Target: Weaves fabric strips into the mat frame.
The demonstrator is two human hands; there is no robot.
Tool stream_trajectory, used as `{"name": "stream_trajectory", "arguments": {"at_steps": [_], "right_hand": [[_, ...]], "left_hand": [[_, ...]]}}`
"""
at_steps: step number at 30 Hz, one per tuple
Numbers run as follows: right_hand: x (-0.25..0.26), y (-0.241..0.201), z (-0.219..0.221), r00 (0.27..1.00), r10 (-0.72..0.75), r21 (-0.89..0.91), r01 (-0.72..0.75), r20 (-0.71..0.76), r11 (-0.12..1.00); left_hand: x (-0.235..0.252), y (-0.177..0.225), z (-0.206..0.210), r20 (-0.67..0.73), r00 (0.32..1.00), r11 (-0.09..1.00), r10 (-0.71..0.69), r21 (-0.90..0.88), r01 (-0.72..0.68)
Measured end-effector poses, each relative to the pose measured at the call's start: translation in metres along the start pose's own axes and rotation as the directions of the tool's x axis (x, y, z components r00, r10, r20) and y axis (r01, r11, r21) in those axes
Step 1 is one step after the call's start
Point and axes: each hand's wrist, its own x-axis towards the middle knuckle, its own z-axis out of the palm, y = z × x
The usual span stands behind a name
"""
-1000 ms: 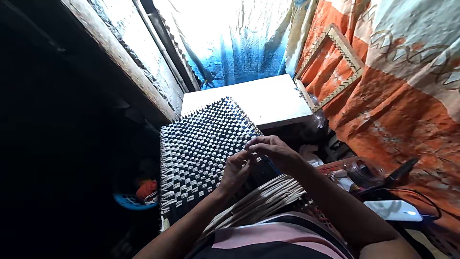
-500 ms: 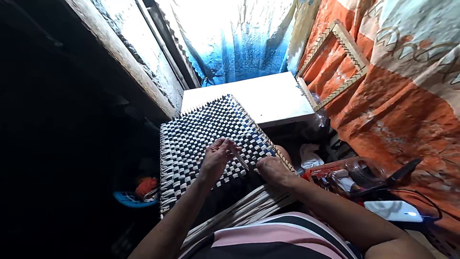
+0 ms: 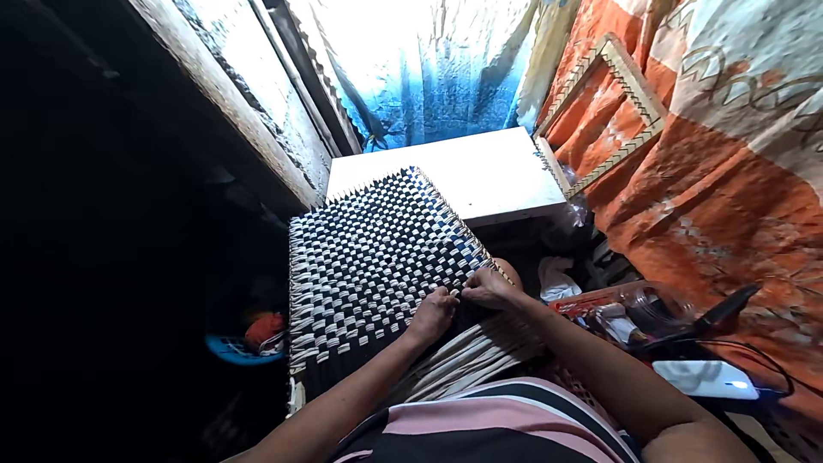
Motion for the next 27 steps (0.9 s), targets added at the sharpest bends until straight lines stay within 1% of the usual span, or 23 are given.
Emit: {"name": "stream_trajectory", "arguments": {"at_steps": [2, 4, 7, 9, 10, 13, 15, 17, 19, 20, 22, 24, 25, 27], "right_hand": [[0.0, 0.0, 0.0, 1.0, -0.012, -0.027, 0.013, 0.009, 1.0], [-0.005, 0.001, -0.001, 0.999, -0.051, -0.06, 0.052, 0.01, 0.997], [-0.015, 0.002, -0.007, 0.994, -0.106, -0.048, 0.107, 0.019, 0.993], [-0.018, 0.007, -0.004, 0.99, -0.137, -0.047, 0.139, 0.031, 0.989], [-0.018, 0.009, -0.002, 0.988, -0.15, -0.057, 0.152, 0.033, 0.987], [-0.023, 0.001, 0.002, 0.994, -0.106, -0.143, 0.108, 0.025, 0.984], [-0.025, -0.009, 0.007, 0.999, -0.051, -0.239, 0.053, 0.014, 0.97], [-0.026, -0.019, 0.014, 1.0, -0.018, -0.344, 0.025, 0.023, 0.939], [-0.028, -0.028, 0.02, 0.999, 0.009, -0.414, 0.007, 0.037, 0.91], [-0.029, -0.031, 0.022, 0.999, 0.015, -0.427, 0.0, 0.031, 0.904], [-0.029, -0.03, 0.023, 1.0, 0.013, -0.397, -0.009, 0.007, 0.918], [-0.024, -0.023, 0.018, 1.0, 0.03, -0.273, -0.029, -0.001, 0.962], [-0.02, -0.017, 0.013, 0.999, 0.04, -0.18, -0.038, 0.01, 0.983], [-0.012, -0.005, 0.006, 0.999, 0.034, 0.072, -0.036, 0.023, 0.997]], "left_hand": [[0.002, 0.001, 0.006, 0.011, 1.0, 0.997, -0.024, 0.068, 0.023], [0.0, -0.006, 0.011, -0.083, 0.996, 0.999, 0.026, 0.022, -0.025], [-0.004, -0.014, 0.016, -0.224, 0.971, 0.993, 0.084, -0.061, -0.1], [-0.006, -0.016, 0.016, -0.314, 0.947, 0.987, 0.07, -0.117, -0.111], [-0.007, -0.017, 0.016, -0.36, 0.932, 0.98, 0.037, -0.171, -0.105], [-0.008, -0.022, 0.014, -0.46, 0.884, 0.919, -0.083, -0.379, -0.111], [-0.007, -0.025, 0.015, -0.521, 0.848, 0.877, -0.098, -0.448, -0.174], [-0.008, -0.025, 0.016, -0.551, 0.832, 0.849, -0.062, -0.467, -0.246], [-0.008, -0.025, 0.017, -0.552, 0.834, 0.845, 0.022, -0.436, -0.311], [-0.008, -0.026, 0.017, -0.529, 0.846, 0.859, 0.068, -0.401, -0.32], [-0.007, -0.027, 0.017, -0.441, 0.89, 0.907, 0.116, -0.318, -0.276], [-0.008, -0.023, 0.014, -0.311, 0.944, 0.959, 0.107, -0.218, -0.18], [-0.007, -0.021, 0.014, -0.267, 0.958, 0.973, 0.107, -0.17, -0.156], [-0.007, -0.016, 0.014, -0.202, 0.975, 0.991, 0.095, -0.075, -0.112]]}}
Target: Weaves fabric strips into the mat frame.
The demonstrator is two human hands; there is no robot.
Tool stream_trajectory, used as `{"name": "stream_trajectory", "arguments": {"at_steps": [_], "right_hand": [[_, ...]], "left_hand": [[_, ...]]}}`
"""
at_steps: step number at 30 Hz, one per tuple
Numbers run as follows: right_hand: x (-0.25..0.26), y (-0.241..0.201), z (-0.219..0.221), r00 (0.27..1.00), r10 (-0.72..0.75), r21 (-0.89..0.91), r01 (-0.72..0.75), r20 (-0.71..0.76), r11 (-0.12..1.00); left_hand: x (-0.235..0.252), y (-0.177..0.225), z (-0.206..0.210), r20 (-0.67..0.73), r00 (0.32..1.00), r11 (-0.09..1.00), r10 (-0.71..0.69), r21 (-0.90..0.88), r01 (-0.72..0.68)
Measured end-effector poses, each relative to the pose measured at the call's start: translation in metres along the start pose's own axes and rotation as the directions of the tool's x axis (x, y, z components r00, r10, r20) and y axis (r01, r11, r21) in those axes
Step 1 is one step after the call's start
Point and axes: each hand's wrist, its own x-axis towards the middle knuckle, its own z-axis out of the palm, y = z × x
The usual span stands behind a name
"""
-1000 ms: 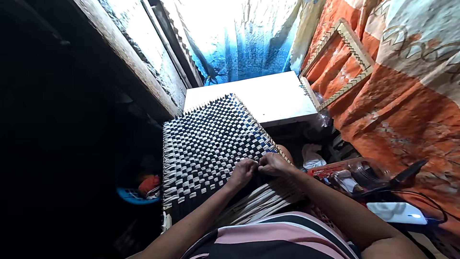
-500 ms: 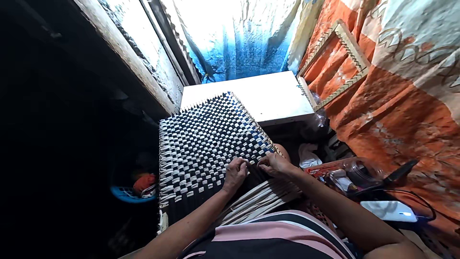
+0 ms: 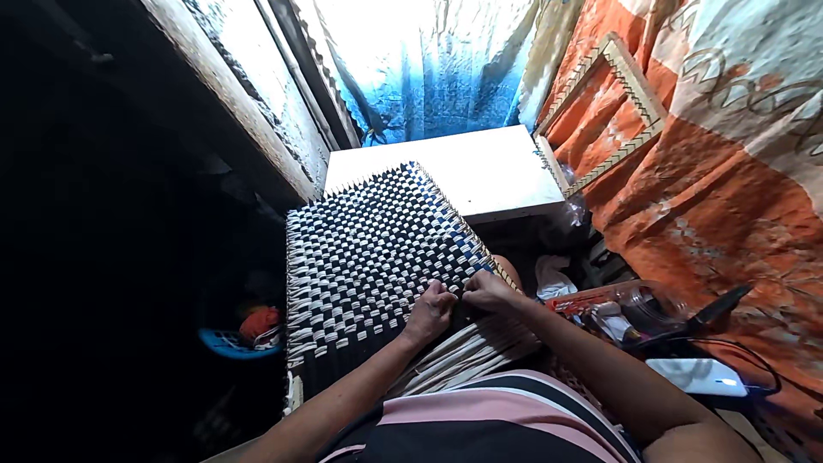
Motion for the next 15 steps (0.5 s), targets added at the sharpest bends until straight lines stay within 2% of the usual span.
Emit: {"name": "stream_trajectory", "arguments": {"at_steps": [2, 4, 7, 10, 12, 15], "right_hand": [[0.004, 0.006, -0.002, 1.0, 0.009, 0.245, -0.015, 0.027, 0.97], [0.003, 0.007, 0.0, 0.999, -0.006, 0.278, -0.004, 0.035, 0.961], [-0.008, -0.007, 0.0, 0.999, -0.021, -0.076, 0.023, 0.037, 0.997], [-0.018, -0.013, 0.009, 0.999, -0.032, -0.355, 0.016, -0.039, 0.935], [-0.02, -0.012, 0.013, 0.995, -0.054, -0.39, 0.015, -0.088, 0.921], [-0.016, -0.011, 0.014, 0.986, -0.061, -0.302, 0.012, -0.153, 0.953]], "left_hand": [[0.001, 0.005, 0.001, 0.051, 0.998, 0.995, -0.045, 0.087, 0.041], [0.003, 0.013, 0.001, 0.096, 0.989, 0.983, -0.112, 0.157, 0.096], [0.002, 0.013, 0.005, 0.033, 0.996, 0.981, -0.088, 0.174, 0.081], [-0.002, 0.005, 0.012, -0.061, 0.998, 0.989, 0.003, 0.151, 0.006], [-0.003, 0.004, 0.014, -0.07, 0.997, 0.991, 0.043, 0.132, -0.033], [-0.004, 0.005, 0.011, -0.071, 0.995, 0.991, 0.067, 0.117, -0.058]]}}
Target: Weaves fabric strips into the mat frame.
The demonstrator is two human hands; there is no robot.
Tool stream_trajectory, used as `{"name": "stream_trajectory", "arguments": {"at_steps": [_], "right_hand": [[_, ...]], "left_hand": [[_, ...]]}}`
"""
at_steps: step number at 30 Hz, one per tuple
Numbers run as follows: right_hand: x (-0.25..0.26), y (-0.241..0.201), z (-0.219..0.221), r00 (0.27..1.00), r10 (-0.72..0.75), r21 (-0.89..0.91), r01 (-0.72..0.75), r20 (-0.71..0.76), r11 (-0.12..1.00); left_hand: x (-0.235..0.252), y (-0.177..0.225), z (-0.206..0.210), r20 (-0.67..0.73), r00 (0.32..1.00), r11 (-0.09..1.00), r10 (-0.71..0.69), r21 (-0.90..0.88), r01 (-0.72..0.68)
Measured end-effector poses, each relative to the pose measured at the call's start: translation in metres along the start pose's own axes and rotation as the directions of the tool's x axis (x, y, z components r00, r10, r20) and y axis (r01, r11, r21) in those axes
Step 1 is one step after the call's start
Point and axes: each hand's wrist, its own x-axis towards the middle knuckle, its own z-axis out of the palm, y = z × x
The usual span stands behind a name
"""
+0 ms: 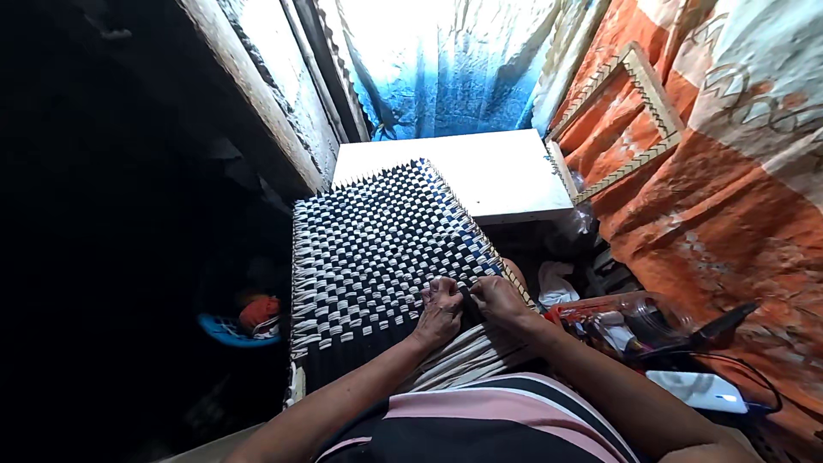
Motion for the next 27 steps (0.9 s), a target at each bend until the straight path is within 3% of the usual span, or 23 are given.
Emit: {"name": "stream_trajectory", "arguments": {"at_steps": [5, 7, 10, 13, 18, 20, 22, 24, 27], "right_hand": [[0.007, 0.006, 0.006, 0.989, 0.118, 0.275, -0.089, -0.09, 0.957], [0.008, 0.008, 0.003, 0.971, 0.183, 0.493, -0.085, -0.154, 0.866], [0.012, 0.018, -0.017, 0.935, 0.332, 0.862, -0.063, -0.126, 0.503], [0.009, 0.035, -0.041, 0.953, 0.302, 0.993, -0.035, 0.0, 0.11], [-0.004, 0.059, -0.045, 0.967, 0.233, 0.989, -0.079, 0.107, -0.125], [-0.007, 0.068, -0.041, 0.981, 0.157, 0.989, -0.1, 0.116, -0.104], [-0.007, 0.072, -0.035, 0.993, 0.102, 0.995, -0.06, 0.052, 0.075], [-0.01, 0.066, -0.039, 0.981, 0.189, 0.969, -0.015, -0.033, 0.247], [-0.02, 0.052, -0.055, 0.971, 0.218, 0.92, 0.008, -0.102, 0.392]], "left_hand": [[0.0, -0.003, -0.001, -0.025, 0.999, 0.993, 0.022, -0.113, -0.025], [-0.001, -0.005, 0.001, -0.104, 0.993, 0.984, 0.048, -0.165, -0.065], [-0.001, -0.009, 0.0, -0.216, 0.974, 0.968, 0.07, -0.222, -0.119], [0.001, -0.01, -0.004, -0.264, 0.961, 0.963, 0.079, -0.231, -0.142], [0.007, -0.015, -0.014, -0.211, 0.974, 0.987, 0.079, -0.124, -0.107], [0.013, -0.017, -0.016, -0.12, 0.992, 0.998, 0.046, -0.043, -0.052], [0.021, -0.011, -0.014, -0.098, 0.995, 1.0, 0.01, 0.022, -0.008], [0.029, 0.003, -0.016, -0.087, 0.996, 0.998, -0.037, 0.045, 0.041], [0.037, 0.018, -0.033, -0.027, 0.999, 0.993, -0.042, -0.114, 0.039]]}}
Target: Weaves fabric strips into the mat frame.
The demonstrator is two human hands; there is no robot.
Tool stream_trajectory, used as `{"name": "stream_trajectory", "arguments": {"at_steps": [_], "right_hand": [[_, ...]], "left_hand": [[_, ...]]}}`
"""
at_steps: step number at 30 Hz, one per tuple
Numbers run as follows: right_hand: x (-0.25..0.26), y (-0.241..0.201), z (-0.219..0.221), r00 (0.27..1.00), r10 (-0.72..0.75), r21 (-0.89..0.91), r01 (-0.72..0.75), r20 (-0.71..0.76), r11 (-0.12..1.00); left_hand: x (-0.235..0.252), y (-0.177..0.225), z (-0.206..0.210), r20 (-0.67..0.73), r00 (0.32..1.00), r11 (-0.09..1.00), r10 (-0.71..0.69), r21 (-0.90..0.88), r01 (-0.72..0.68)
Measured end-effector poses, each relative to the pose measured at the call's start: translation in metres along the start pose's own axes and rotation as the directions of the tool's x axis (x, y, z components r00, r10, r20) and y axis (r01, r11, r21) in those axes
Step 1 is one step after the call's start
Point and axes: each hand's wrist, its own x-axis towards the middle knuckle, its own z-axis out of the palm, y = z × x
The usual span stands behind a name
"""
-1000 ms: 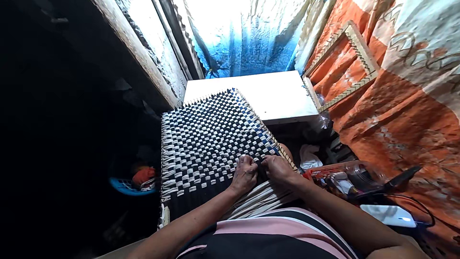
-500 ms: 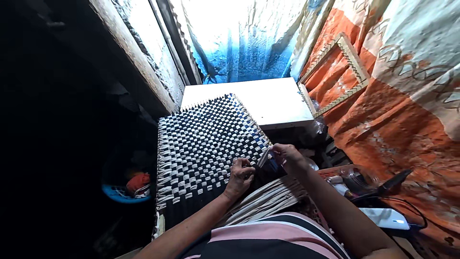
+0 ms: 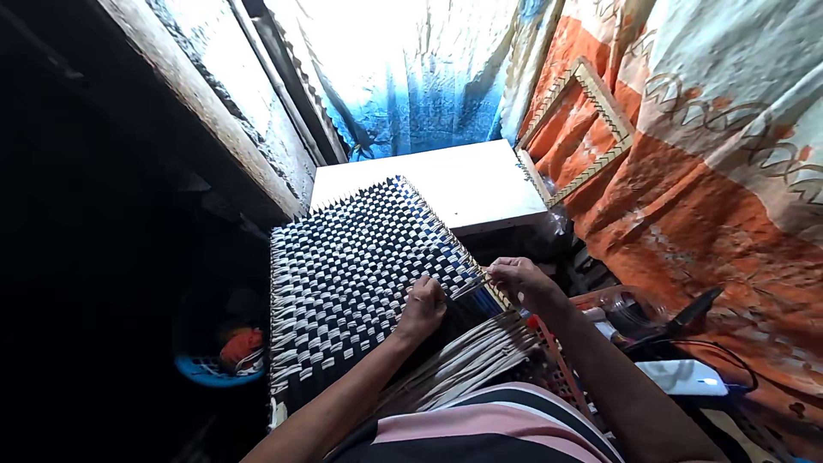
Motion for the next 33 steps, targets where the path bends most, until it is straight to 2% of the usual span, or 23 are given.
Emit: {"name": "stream_trajectory", "arguments": {"at_steps": [3, 5, 6, 8, 11, 13, 16, 18, 20, 22, 23, 24, 25, 29, 33], "right_hand": [[-0.009, -0.009, 0.017, 0.992, -0.074, 0.052, 0.069, 0.104, 0.996], [-0.016, -0.016, 0.035, 0.977, -0.123, 0.066, 0.113, 0.173, 0.991], [-0.018, -0.019, 0.043, 0.97, -0.148, 0.057, 0.139, 0.195, 0.989], [-0.018, -0.025, 0.053, 0.955, -0.184, 0.058, 0.175, 0.231, 0.983], [-0.013, -0.025, 0.06, 0.949, -0.185, 0.112, 0.16, 0.255, 0.981], [-0.014, -0.024, 0.068, 0.952, -0.186, 0.146, 0.153, 0.244, 0.977], [-0.019, -0.025, 0.072, 0.949, -0.216, 0.103, 0.197, 0.231, 0.975], [-0.016, -0.019, 0.065, 0.939, -0.269, -0.091, 0.293, 0.214, 0.952], [-0.004, -0.006, 0.051, 0.924, -0.307, -0.405, 0.377, 0.229, 0.833], [0.008, 0.012, 0.04, 0.931, -0.254, -0.648, 0.365, 0.261, 0.669], [0.012, 0.019, 0.037, 0.941, -0.209, -0.73, 0.339, 0.267, 0.593], [0.014, 0.027, 0.037, 0.946, -0.184, -0.786, 0.324, 0.267, 0.527], [0.015, 0.032, 0.038, 0.949, -0.177, -0.823, 0.316, 0.262, 0.473], [0.011, 0.037, 0.053, 0.949, -0.183, -0.909, 0.301, 0.256, 0.287], [0.005, 0.027, 0.061, 0.951, -0.071, -0.94, 0.309, 0.302, 0.145]], "left_hand": [[0.0, 0.016, -0.01, 0.018, 0.998, 0.987, 0.06, -0.148, -0.057], [-0.001, 0.026, -0.009, -0.044, 0.995, 0.978, 0.087, -0.187, -0.094], [-0.001, 0.03, -0.008, -0.097, 0.991, 0.979, 0.093, -0.173, -0.109], [-0.002, 0.038, -0.015, -0.198, 0.98, 0.992, 0.025, -0.116, -0.049], [-0.002, 0.042, -0.021, -0.341, 0.94, 1.0, 0.0, -0.001, 0.0], [-0.003, 0.041, -0.017, -0.377, 0.926, 1.0, -0.01, 0.006, 0.014], [-0.006, 0.042, -0.021, -0.298, 0.948, 0.993, -0.109, -0.077, 0.09], [-0.004, 0.042, -0.033, -0.172, 0.945, 0.951, -0.277, -0.186, 0.245], [0.003, 0.035, -0.046, -0.039, 0.887, 0.822, -0.46, -0.397, 0.409], [0.01, 0.03, -0.06, 0.111, 0.797, 0.542, -0.594, -0.678, 0.497], [0.014, 0.028, -0.066, 0.177, 0.75, 0.389, -0.637, -0.766, 0.512], [0.017, 0.027, -0.07, 0.22, 0.726, 0.286, -0.651, -0.815, 0.503], [0.019, 0.028, -0.073, 0.243, 0.723, 0.232, -0.647, -0.84, 0.491], [0.021, 0.036, -0.069, 0.28, 0.779, 0.261, -0.561, -0.833, 0.488], [0.022, 0.038, -0.061, 0.202, 0.894, 0.447, -0.4, -0.809, 0.383]]}}
